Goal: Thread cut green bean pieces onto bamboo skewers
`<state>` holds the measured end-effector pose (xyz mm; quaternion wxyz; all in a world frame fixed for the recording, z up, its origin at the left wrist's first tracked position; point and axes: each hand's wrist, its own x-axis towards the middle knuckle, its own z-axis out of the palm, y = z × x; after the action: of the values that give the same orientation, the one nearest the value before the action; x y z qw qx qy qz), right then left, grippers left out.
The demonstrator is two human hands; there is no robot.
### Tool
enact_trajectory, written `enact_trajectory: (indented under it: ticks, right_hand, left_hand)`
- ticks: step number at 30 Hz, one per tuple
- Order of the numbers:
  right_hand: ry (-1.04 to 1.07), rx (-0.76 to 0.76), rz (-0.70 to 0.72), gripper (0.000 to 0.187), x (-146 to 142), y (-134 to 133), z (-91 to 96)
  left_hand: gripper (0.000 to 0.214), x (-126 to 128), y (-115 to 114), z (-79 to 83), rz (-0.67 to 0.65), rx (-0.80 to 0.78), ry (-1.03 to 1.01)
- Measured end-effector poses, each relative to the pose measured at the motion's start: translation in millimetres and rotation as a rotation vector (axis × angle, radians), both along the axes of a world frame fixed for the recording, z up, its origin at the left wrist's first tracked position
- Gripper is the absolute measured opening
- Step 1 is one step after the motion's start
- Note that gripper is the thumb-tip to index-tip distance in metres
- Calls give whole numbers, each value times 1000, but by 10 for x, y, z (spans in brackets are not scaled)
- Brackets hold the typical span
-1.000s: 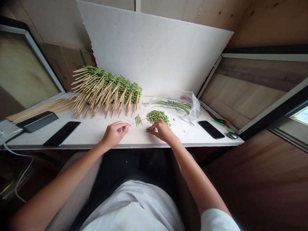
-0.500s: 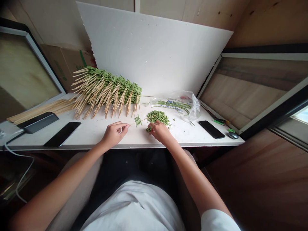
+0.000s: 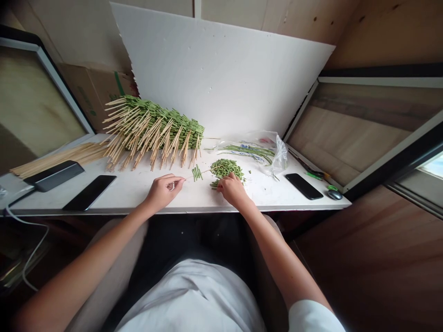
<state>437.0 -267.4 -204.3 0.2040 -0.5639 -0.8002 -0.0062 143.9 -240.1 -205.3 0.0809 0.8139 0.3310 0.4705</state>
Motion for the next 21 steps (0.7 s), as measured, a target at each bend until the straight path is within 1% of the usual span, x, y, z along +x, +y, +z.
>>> enact_trajectory:
  ticks: [2, 4, 9, 12, 14, 17, 21]
  right_hand:
    - [79, -3, 34, 21, 19, -2, 43]
    - [241, -35, 62, 26, 53, 8, 99]
    - [901, -200, 33, 42, 155, 79, 186]
    - [1198, -251, 42, 47, 181, 105, 201]
    - [1328, -274, 72, 44, 178, 102, 220]
    - [1470, -304, 104, 41, 156, 82, 260]
    - [1546, -344, 152, 35, 120, 54, 285]
  left_hand:
    - [21, -4, 3, 0, 2, -1, 0]
    - [21, -10, 7, 3, 5, -4, -4]
    - [19, -17, 7, 30, 0, -14, -35]
    - [20, -10, -7, 46, -12, -21, -55]
    - [21, -3, -20, 49, -20, -23, -61]
    - [21, 7, -34, 47, -31, -22, -62]
    - [20, 15, -42, 44, -36, -22, -59]
